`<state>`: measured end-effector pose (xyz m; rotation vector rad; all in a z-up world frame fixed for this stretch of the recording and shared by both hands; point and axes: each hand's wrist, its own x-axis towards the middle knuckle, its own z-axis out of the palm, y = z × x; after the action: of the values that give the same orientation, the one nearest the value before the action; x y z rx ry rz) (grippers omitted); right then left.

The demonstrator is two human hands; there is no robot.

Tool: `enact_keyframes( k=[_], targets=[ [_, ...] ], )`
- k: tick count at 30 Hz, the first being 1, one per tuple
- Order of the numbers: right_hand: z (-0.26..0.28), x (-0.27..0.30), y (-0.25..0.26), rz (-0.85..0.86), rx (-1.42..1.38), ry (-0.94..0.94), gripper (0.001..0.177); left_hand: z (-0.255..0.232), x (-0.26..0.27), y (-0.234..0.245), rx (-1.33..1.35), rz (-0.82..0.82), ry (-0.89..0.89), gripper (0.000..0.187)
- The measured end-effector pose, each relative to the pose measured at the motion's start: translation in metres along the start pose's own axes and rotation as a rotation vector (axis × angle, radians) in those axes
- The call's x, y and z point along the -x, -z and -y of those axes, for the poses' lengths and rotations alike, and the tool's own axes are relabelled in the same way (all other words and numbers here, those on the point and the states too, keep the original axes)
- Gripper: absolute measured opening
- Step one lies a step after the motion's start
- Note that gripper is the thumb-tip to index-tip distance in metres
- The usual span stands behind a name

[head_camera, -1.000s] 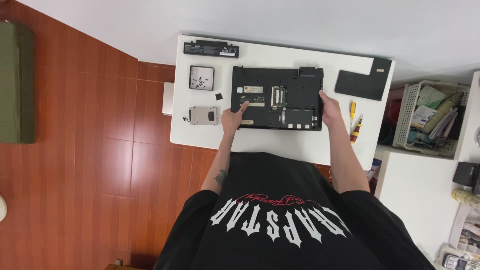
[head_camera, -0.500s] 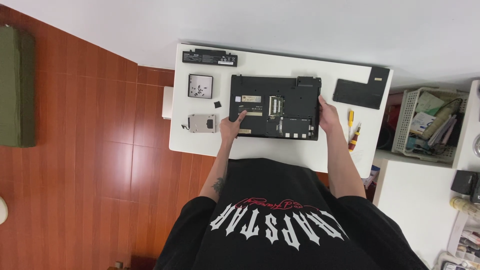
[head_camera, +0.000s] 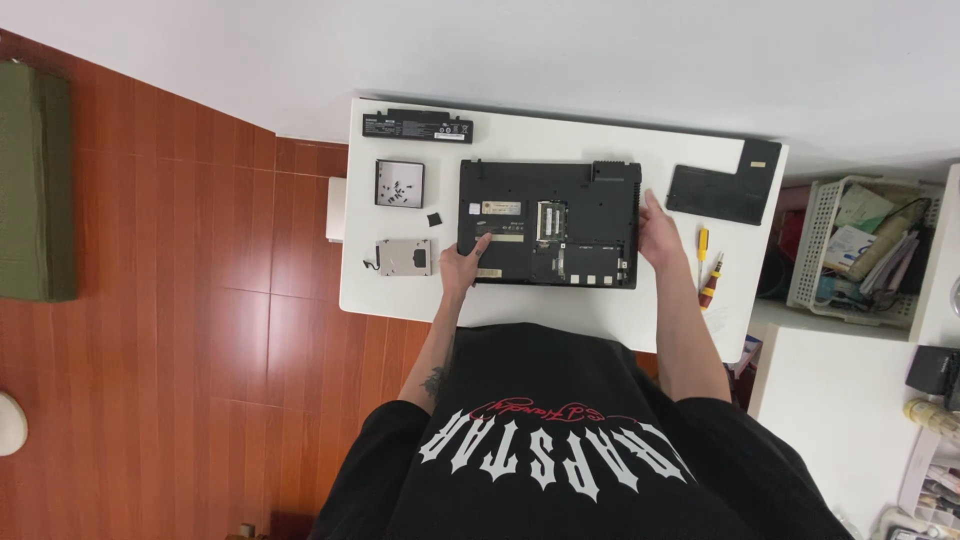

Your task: Disassembling a laptop by removing screws and internal components using a screwdriver

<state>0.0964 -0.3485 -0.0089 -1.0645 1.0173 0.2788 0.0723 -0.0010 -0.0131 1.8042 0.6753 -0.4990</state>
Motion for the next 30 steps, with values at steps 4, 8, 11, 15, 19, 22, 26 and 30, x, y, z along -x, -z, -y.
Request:
enact_keyframes(
  k=[4,8,11,15,19,22,26,30],
  targets=[
    [0.006,0.000,-0.013,-0.102,0.210,0.158,0.068,-0.020,0.011,0.009,0.015,0.056,0.000,0.057],
    [0.009,0.005,-0.020,-0.193,0.362,0.222,0.075,-0.037,0.013,0.025,-0.001,0.241,0.078,0.073],
    [0.011,0.020,-0.028,-0.172,0.327,0.235,0.067,-0.048,0.005,0.018,0.195,0.215,0.070,0.066],
    [0.008,0.019,-0.025,-0.174,0.264,0.253,0.063,-0.044,-0.012,0.012,0.336,0.232,0.058,0.054],
    [-0.012,-0.024,0.002,-0.196,0.295,0.246,0.065,0.059,-0.098,-0.003,0.301,0.131,0.078,0.052],
    [-0.023,-0.049,0.009,-0.300,0.497,0.283,0.064,0.062,-0.098,-0.005,0.375,0.113,0.078,0.047],
    [-0.003,-0.008,-0.021,-0.375,0.911,0.230,0.081,0.047,-0.080,-0.001,0.411,0.091,0.129,0.048],
    [-0.006,-0.007,-0.021,-0.344,0.888,0.252,0.076,0.040,-0.069,-0.004,0.372,0.008,0.161,0.052]
  ],
)
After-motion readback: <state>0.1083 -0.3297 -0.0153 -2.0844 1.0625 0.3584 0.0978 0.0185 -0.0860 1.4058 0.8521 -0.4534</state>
